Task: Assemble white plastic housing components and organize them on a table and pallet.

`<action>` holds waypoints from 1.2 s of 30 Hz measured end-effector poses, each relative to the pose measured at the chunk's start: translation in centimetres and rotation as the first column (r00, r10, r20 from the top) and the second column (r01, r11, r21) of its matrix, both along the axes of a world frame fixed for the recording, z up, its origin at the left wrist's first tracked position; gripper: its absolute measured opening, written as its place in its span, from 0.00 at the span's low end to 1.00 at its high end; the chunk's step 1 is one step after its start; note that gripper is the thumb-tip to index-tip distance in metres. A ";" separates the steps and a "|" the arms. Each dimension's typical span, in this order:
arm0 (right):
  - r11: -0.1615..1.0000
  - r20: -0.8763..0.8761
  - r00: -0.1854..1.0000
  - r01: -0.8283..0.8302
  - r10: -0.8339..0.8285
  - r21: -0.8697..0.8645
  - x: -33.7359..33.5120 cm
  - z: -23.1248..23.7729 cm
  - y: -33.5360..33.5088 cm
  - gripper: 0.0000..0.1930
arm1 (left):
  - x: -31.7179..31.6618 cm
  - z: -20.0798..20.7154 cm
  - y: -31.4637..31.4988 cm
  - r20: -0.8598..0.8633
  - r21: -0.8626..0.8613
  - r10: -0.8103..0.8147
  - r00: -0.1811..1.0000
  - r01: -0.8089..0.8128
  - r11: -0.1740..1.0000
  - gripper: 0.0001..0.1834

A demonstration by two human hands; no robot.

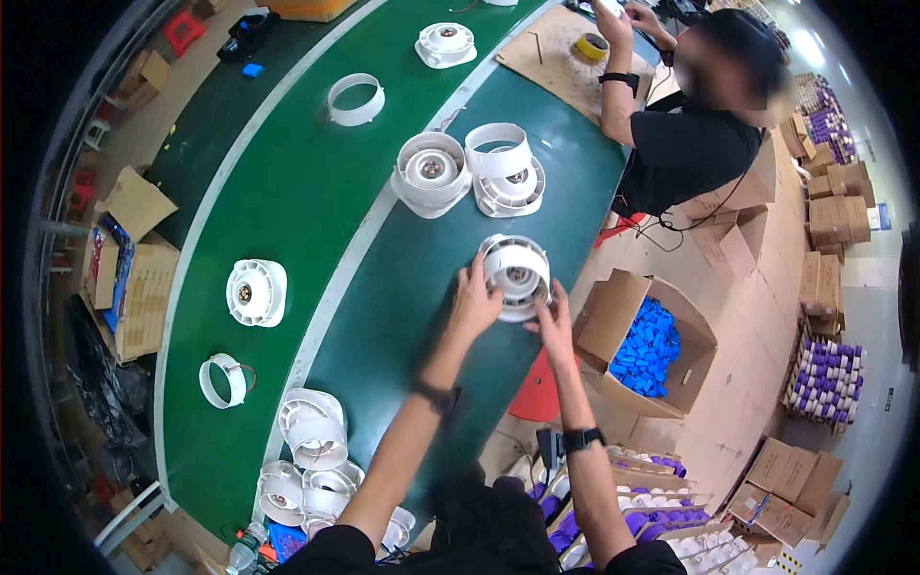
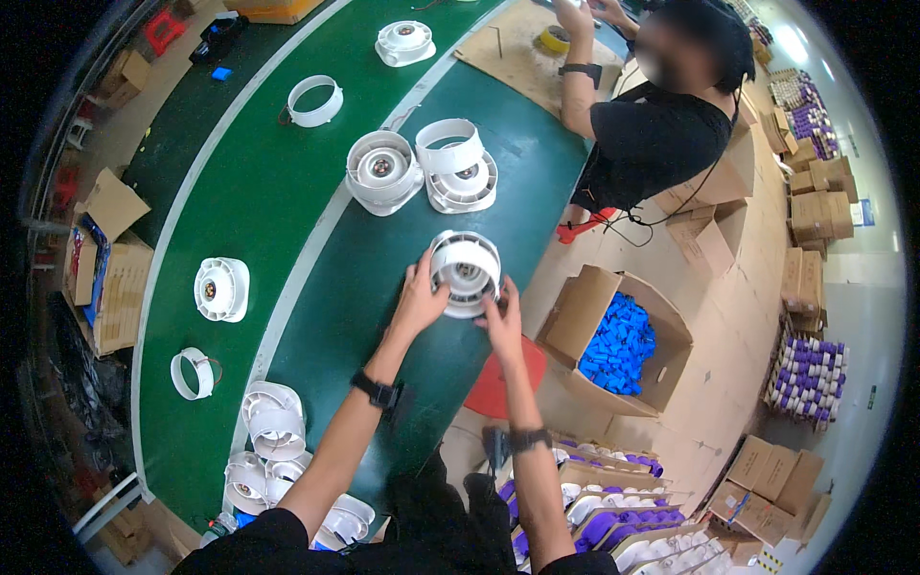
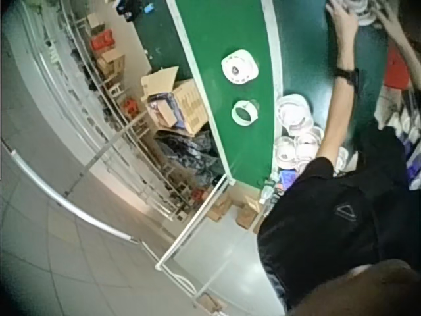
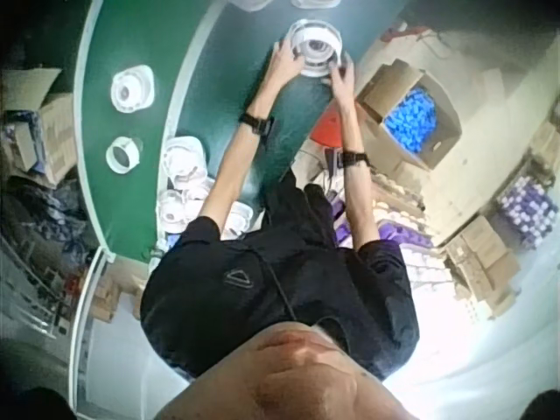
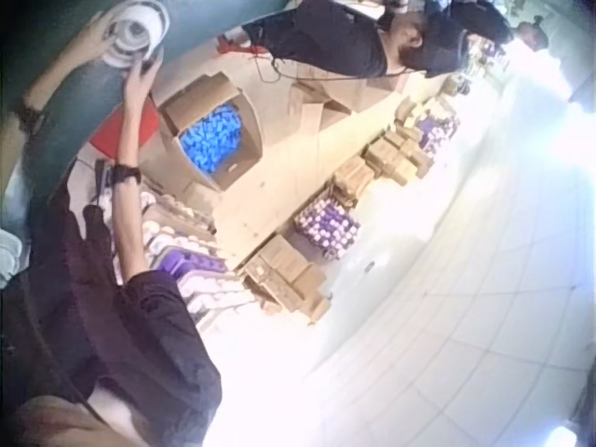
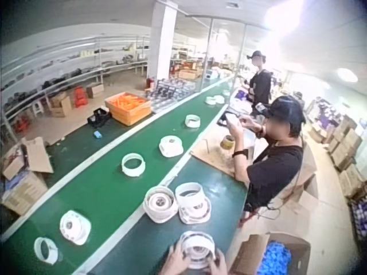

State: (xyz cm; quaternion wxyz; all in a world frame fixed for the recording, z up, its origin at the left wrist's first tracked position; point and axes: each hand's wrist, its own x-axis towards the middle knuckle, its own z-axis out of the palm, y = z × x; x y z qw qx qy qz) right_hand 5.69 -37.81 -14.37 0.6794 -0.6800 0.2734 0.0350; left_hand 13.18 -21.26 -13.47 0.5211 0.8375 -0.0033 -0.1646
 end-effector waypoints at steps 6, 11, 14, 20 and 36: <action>0.992 -0.067 0.994 0.081 -0.088 -0.092 5.3 -0.7 -0.8 0.29 | 6.3 -1.6 -0.5 -0.059 -0.131 -0.148 0.987 0.140 0.982 0.56; 0.799 -0.085 0.993 0.010 -0.077 -0.601 4.8 -2.8 -5.2 0.23 | 10.6 -2.1 -1.9 -0.163 -0.408 0.037 0.986 -0.101 0.907 0.50; 0.870 -0.146 0.985 0.006 -0.089 -0.493 6.7 -0.6 1.0 0.22 | 14.4 -4.8 1.3 -0.031 -0.507 -0.062 0.998 0.038 0.861 0.48; 0.951 -0.270 0.929 0.189 -0.254 -0.245 7.2 0.5 -3.6 0.22 | 13.8 -2.6 -7.5 -0.336 -0.741 0.165 0.927 -0.368 0.562 0.37; 0.972 -0.154 0.969 0.165 -0.192 -0.170 20.2 -1.1 -10.7 0.17 | 8.3 -1.3 1.9 0.229 -0.218 -0.242 0.943 0.292 0.931 0.09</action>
